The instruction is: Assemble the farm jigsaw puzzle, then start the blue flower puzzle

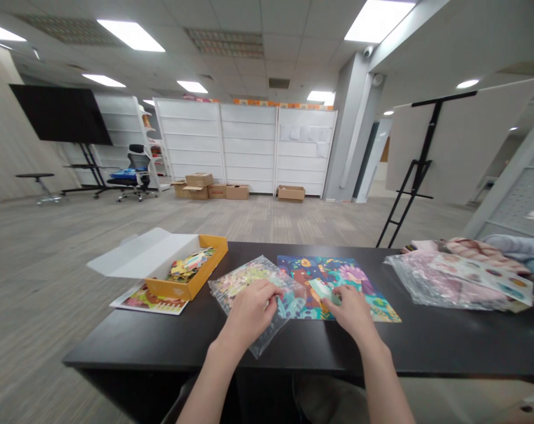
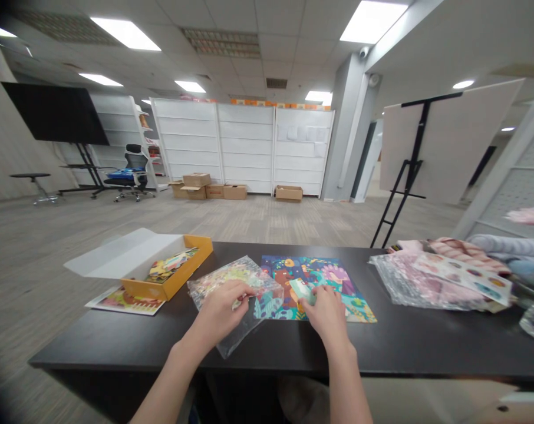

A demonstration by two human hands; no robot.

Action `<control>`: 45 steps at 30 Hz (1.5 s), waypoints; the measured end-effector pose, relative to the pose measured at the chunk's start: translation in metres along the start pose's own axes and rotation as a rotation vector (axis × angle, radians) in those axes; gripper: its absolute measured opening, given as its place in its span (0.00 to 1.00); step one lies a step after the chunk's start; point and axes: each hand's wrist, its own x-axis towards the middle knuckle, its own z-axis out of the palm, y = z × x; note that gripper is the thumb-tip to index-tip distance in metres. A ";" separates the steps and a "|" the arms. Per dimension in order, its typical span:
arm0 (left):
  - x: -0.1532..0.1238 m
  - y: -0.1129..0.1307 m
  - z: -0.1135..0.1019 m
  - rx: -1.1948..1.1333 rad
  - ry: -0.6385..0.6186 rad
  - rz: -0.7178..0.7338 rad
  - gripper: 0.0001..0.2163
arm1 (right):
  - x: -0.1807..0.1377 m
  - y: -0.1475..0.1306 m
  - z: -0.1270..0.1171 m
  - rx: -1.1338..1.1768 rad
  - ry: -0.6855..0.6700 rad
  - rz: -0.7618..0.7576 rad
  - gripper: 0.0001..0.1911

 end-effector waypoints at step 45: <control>0.001 -0.016 -0.012 -0.169 0.171 -0.427 0.07 | 0.003 -0.024 0.014 0.179 -0.093 -0.128 0.20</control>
